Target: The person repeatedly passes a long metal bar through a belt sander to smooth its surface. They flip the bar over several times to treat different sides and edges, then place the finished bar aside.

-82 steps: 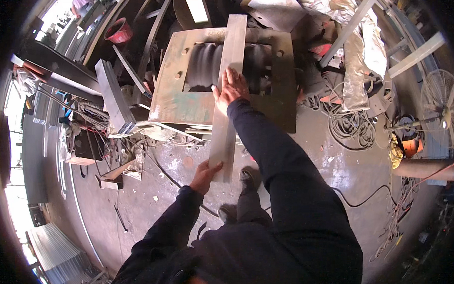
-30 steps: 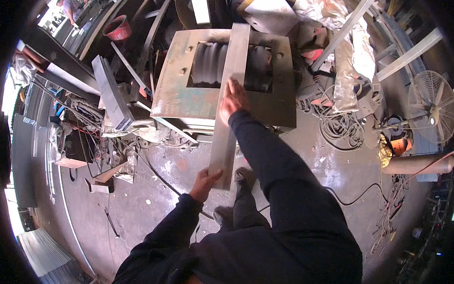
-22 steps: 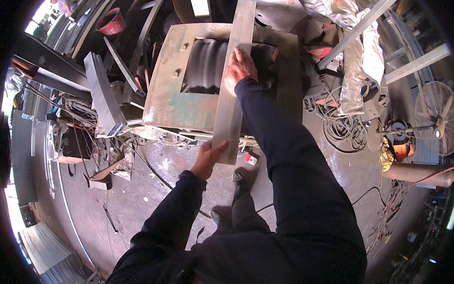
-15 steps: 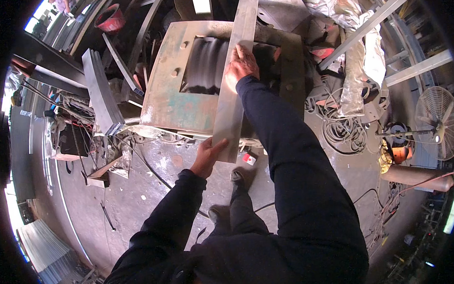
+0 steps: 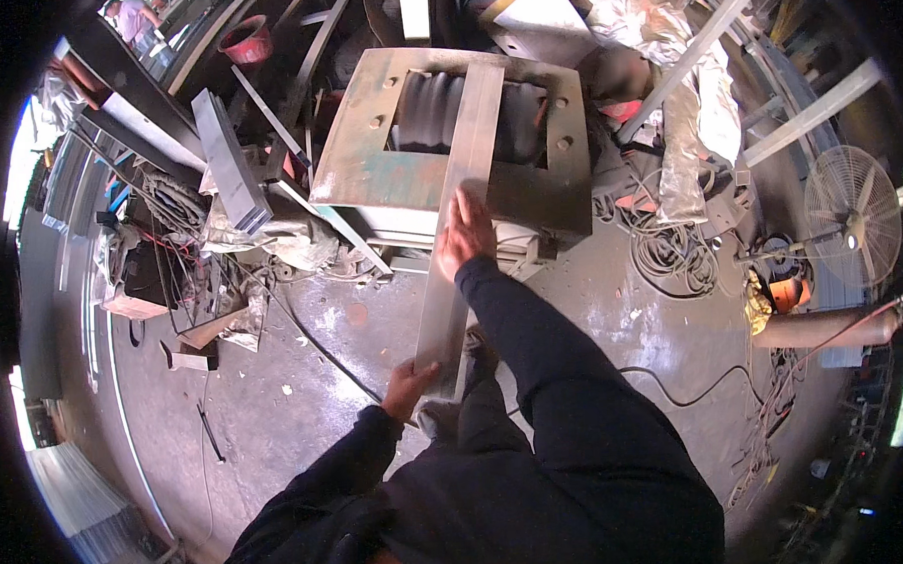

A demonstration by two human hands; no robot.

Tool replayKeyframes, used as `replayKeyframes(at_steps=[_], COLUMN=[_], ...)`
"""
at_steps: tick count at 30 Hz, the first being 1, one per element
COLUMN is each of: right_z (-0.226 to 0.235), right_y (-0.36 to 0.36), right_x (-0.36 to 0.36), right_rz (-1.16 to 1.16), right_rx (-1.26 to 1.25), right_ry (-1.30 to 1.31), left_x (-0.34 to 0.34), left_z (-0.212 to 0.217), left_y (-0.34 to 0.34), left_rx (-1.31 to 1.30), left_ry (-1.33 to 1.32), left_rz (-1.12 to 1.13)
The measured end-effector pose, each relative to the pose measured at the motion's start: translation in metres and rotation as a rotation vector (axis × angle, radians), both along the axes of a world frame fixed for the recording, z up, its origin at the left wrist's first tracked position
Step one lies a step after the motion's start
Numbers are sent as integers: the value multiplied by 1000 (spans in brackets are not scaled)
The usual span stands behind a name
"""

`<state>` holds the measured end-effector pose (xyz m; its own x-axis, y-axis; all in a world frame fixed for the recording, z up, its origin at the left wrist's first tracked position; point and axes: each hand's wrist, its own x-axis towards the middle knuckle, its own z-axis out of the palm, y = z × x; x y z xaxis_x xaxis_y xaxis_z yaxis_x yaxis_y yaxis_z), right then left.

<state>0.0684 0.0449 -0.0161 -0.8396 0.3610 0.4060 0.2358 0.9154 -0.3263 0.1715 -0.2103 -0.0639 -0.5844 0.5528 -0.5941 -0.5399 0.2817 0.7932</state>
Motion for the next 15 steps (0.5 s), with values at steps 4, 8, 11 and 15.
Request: replayKeyframes(at_steps=[4,8,11,15], right_z=[-7,-16,-19,-23], right_y=[-61,-105,-117,-129], right_x=[56,90,99,104], right_rz=[-2,-34,-11,-124], right_rx=[-65,-82,-93,-233], right_ry=[-66,-131,-97,-32], left_x=[52,84,97,94], left_z=[-1,-8,-11,-2], left_y=[-62,-106,-125,-135], left_rx=[90,84,142,-109], left_ry=[-109,-120,-146,213], left_rz=[29,47,99,35])
